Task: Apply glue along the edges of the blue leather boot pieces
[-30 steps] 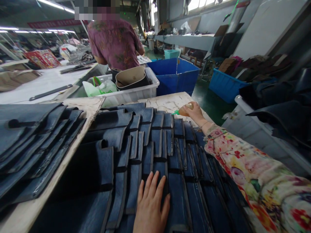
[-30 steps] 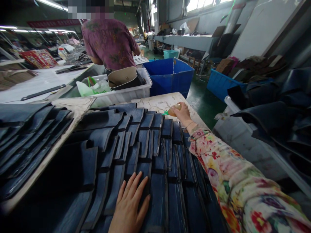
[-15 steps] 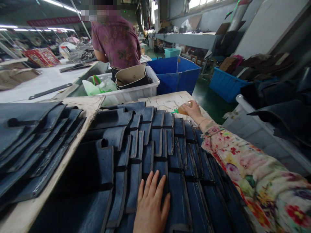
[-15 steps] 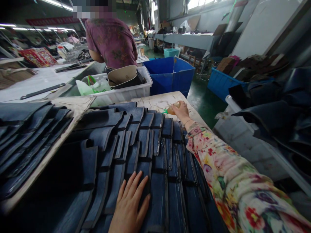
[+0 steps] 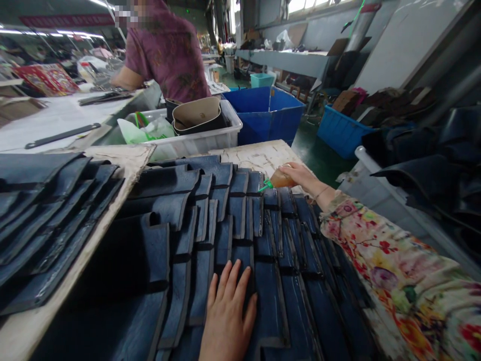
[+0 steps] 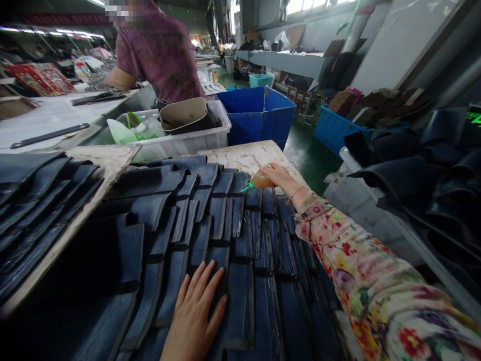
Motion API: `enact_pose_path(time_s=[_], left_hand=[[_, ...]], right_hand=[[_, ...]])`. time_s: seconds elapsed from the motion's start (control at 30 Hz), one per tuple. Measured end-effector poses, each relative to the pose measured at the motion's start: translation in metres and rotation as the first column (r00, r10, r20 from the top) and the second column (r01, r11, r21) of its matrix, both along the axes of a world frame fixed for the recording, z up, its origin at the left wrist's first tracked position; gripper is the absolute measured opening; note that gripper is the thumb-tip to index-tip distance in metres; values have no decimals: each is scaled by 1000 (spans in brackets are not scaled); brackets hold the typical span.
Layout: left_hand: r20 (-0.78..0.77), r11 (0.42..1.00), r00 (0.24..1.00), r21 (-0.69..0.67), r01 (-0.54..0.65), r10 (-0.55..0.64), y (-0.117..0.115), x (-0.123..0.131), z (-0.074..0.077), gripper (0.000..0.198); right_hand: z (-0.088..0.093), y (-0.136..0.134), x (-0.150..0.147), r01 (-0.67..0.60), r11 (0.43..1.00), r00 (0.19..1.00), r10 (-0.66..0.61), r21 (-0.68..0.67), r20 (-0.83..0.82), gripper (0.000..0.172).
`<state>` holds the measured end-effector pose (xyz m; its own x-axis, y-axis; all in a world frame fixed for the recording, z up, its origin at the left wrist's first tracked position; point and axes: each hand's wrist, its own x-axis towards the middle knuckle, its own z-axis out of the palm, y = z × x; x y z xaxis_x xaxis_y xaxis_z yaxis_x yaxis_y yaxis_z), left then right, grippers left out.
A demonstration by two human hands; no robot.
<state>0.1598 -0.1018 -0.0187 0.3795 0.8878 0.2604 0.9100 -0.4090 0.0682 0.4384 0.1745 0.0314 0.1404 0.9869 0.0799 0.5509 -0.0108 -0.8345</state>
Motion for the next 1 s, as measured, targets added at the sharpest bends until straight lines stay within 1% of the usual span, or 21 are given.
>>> enact_pose_path(time_s=[0.07,0.1,0.13,0.2,0.23,0.3,0.4,0.47,0.6,0.73,0.87,0.93,1.0], left_hand=[[-4,1000,1000,-3,-5,5,0,0,1,47],[-6,1000,1000,-4,-8,8,0,0,1,47],[-8,1000,1000,-6,-10,10,0,0,1,47],[-5,1000,1000,-12,-10,10,0,0,1,46],[1,1000,1000,-18,-9,9,0,0,1,46],[19,1000,1000,-29,-10,10,0,0,1,47],[37,999,999,-40,-13,14,-1,0,1,47],[38,999,999,-41,-10,11,-1,0,1,47],[26,999,1000,-43,-13,14,-1,1,2,46],[29,999,999,-50,-18,19,0,2,3,46],[33,998,999,-57,-19,21,-1,3,4,46],[29,998,999,-59,-19,21,-1,3,4,45],[28,998,999,-61,-18,20,-2,3,5,45]], right_hand=[[0,1,-1,36,999,999,-37,-36,-10,33],[0,1,-2,68,997,998,-67,-27,3,32],[-1,2,-3,102,995,994,-102,11,28,31],[-2,1,-3,130,991,989,-133,44,70,31],[-2,0,-3,122,992,989,-124,31,74,32],[-2,-5,-2,70,997,996,-69,-14,50,34],[0,-11,1,-3,998,999,1,-57,-35,36],[2,-14,2,-3,999,998,0,-46,-64,37],[5,-19,-1,22,1000,1000,-22,12,-16,38],[8,-32,-6,14,999,998,-16,-31,-62,38],[9,-44,-7,-49,994,993,38,-98,-112,36],[9,-47,-7,-55,996,996,49,-72,-80,35],[10,-50,-6,-31,999,999,31,8,-13,35]])
